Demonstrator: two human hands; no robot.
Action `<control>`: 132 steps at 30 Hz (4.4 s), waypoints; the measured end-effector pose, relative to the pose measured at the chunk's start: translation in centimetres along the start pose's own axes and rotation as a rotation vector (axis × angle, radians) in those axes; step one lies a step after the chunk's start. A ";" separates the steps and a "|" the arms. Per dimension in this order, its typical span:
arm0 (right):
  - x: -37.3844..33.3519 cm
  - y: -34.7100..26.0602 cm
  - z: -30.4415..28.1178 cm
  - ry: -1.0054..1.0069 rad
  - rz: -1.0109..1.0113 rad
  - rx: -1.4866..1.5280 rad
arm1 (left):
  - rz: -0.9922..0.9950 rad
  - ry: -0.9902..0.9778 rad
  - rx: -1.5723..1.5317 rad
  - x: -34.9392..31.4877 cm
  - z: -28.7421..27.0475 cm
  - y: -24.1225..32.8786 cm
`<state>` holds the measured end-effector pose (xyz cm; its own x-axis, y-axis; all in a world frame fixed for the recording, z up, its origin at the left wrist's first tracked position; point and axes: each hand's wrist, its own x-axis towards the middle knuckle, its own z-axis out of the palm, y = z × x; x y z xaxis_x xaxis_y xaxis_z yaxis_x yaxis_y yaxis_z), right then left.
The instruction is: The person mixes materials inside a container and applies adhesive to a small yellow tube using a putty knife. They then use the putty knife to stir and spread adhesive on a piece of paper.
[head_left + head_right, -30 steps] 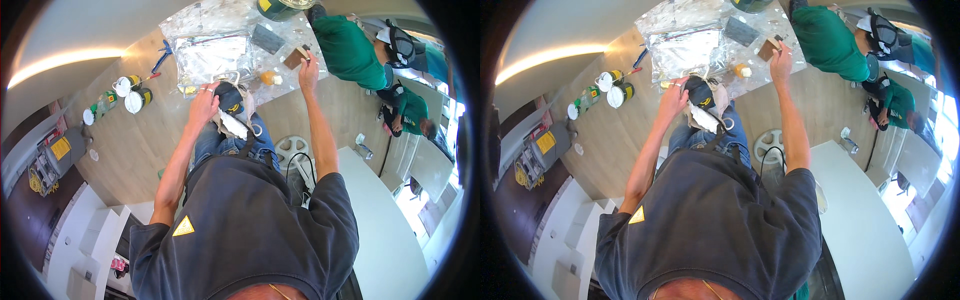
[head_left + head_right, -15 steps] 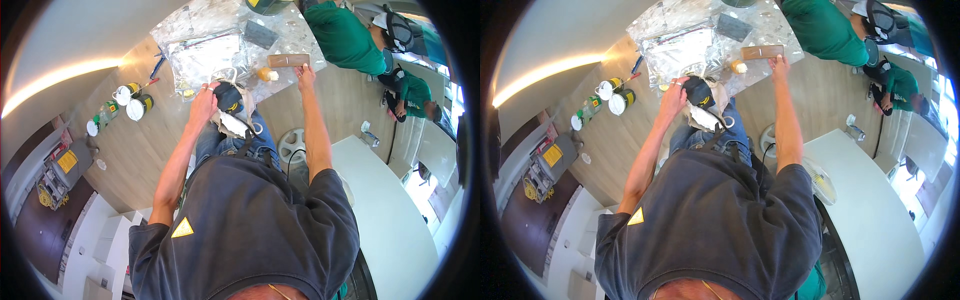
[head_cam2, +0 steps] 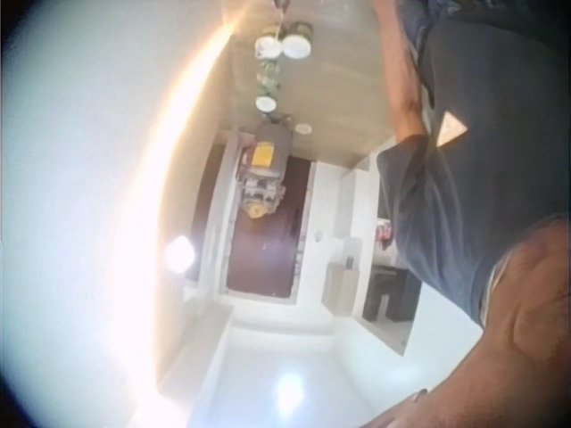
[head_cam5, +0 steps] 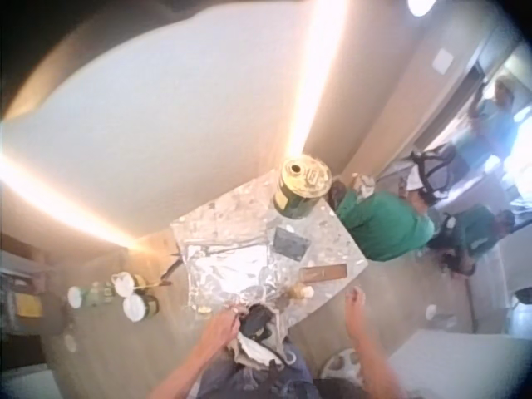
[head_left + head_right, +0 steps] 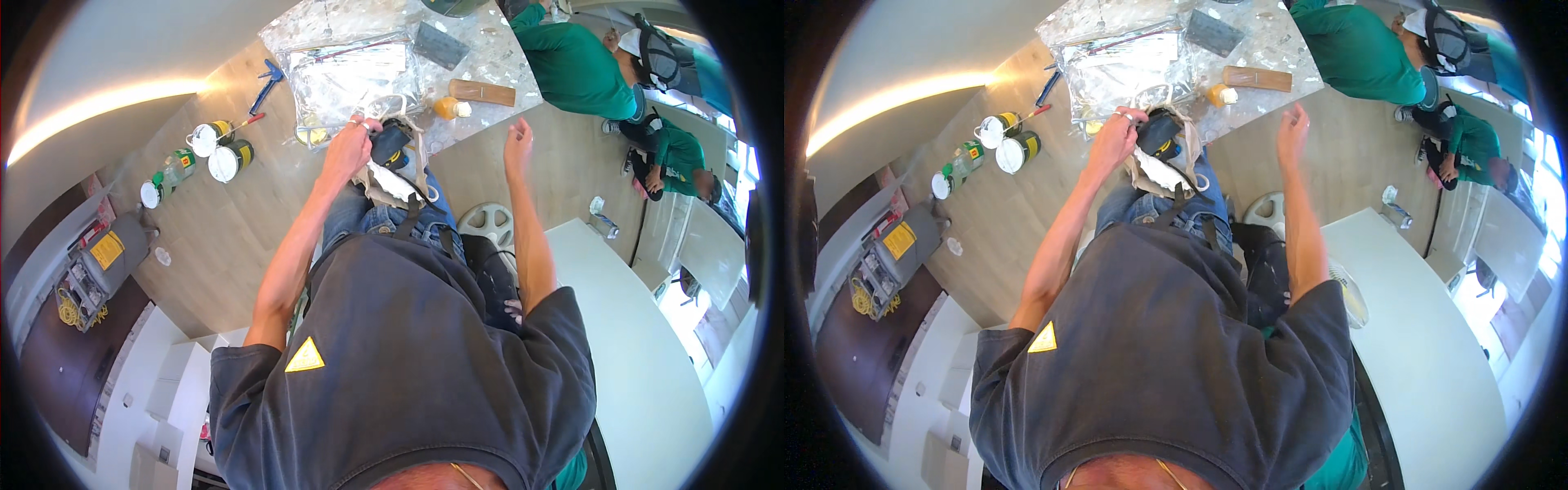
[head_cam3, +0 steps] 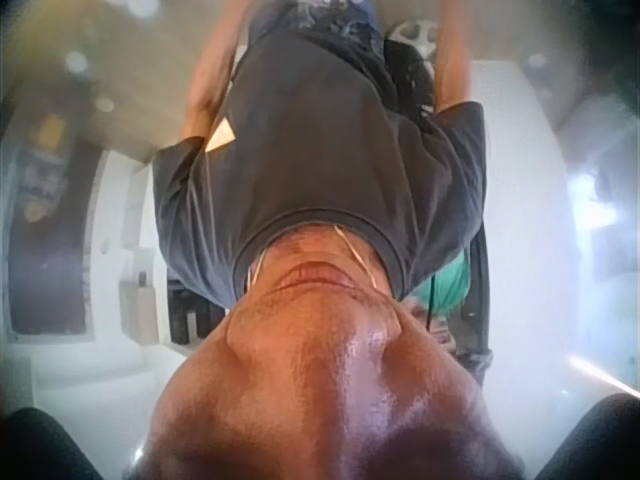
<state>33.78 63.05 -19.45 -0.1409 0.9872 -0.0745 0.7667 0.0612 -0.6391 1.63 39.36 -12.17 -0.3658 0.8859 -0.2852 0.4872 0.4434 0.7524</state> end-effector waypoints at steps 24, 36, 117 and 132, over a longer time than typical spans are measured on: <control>-16.0 -15.3 7.4 -0.722 -0.762 -0.382 | -0.039 0.163 -0.272 2.2 -1.0 -3.7; -13.1 -18.0 13.0 -0.528 -0.512 -0.338 | 0.076 0.135 -0.272 2.9 -1.1 -4.3; -14.7 -18.5 -6.0 -0.140 -0.297 0.202 | 0.218 0.016 -0.128 -1.6 -1.5 -5.0; -18.5 3.0 -2.7 0.260 0.594 1.220 | 0.175 -0.070 0.055 -0.4 -1.3 -3.6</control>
<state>40.36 45.36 -17.96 0.2344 0.8264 -0.5120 -0.3775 -0.4080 -0.8313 -1.00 37.22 -13.94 -0.2164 0.9567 -0.1949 0.5820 0.2867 0.7610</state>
